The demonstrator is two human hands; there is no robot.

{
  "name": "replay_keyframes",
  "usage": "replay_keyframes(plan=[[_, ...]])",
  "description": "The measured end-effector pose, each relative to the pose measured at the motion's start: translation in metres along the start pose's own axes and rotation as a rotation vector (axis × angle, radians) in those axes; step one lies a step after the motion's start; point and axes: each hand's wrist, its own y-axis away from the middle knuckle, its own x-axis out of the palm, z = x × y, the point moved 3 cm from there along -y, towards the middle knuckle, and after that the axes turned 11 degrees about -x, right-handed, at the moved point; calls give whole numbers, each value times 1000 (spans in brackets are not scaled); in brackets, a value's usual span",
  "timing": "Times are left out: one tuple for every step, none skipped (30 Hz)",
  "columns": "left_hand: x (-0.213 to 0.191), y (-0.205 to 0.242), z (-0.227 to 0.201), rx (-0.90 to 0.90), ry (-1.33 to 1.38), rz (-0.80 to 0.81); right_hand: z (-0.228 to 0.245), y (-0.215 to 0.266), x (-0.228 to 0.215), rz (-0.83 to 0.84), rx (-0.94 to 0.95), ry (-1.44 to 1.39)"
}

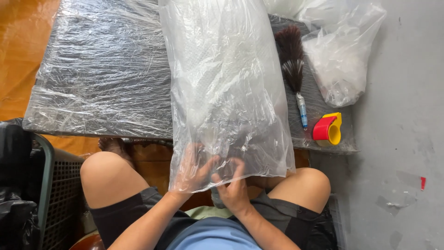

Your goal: A person is seen packing a large white pillow into a clear plastic bag, smoothing it out with a duster, and then using a vacuum hose to suck out the air and compress the pillow for storage.

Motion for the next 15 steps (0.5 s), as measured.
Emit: replay_keyframes(plan=[[2, 2, -3, 365, -175, -121, -12, 12, 10, 184, 160, -155], [7, 9, -3, 729, -351, -230, -21, 28, 20, 366, 326, -308], [-4, 9, -18, 728, -348, -227, -20, 31, 22, 366, 330, -306], [-16, 8, -35, 755, -401, -297, -19, 30, 25, 351, 295, -353], [-28, 7, -51, 781, -454, -368, -17, 30, 28, 336, 259, -399], [-19, 10, -32, 787, -455, -368, -14, 29, 28, 332, 257, -400], [-10, 13, -13, 816, -548, -484, -14, 29, 28, 319, 345, -343], [0, 17, 6, 840, -636, -604, -14, 29, 27, 309, 432, -281], [-3, 17, 3, 843, -634, -608, -16, 27, 28, 307, 428, -279], [-1, 21, -1, 946, -977, -768, -15, 22, 27, 222, 311, -312], [1, 24, -4, 1032, -1331, -921, -15, 19, 26, 138, 193, -344], [-5, 22, -18, 1030, -1332, -921, -12, 10, 25, 140, 193, -344], [-16, 20, -33, 944, -1071, -845, -9, 2, 24, 193, 180, -344], [-27, 16, -48, 854, -814, -762, -6, -6, 24, 242, 167, -343], [-16, 18, -27, 856, -813, -761, -4, -16, 23, 240, 168, -343]])
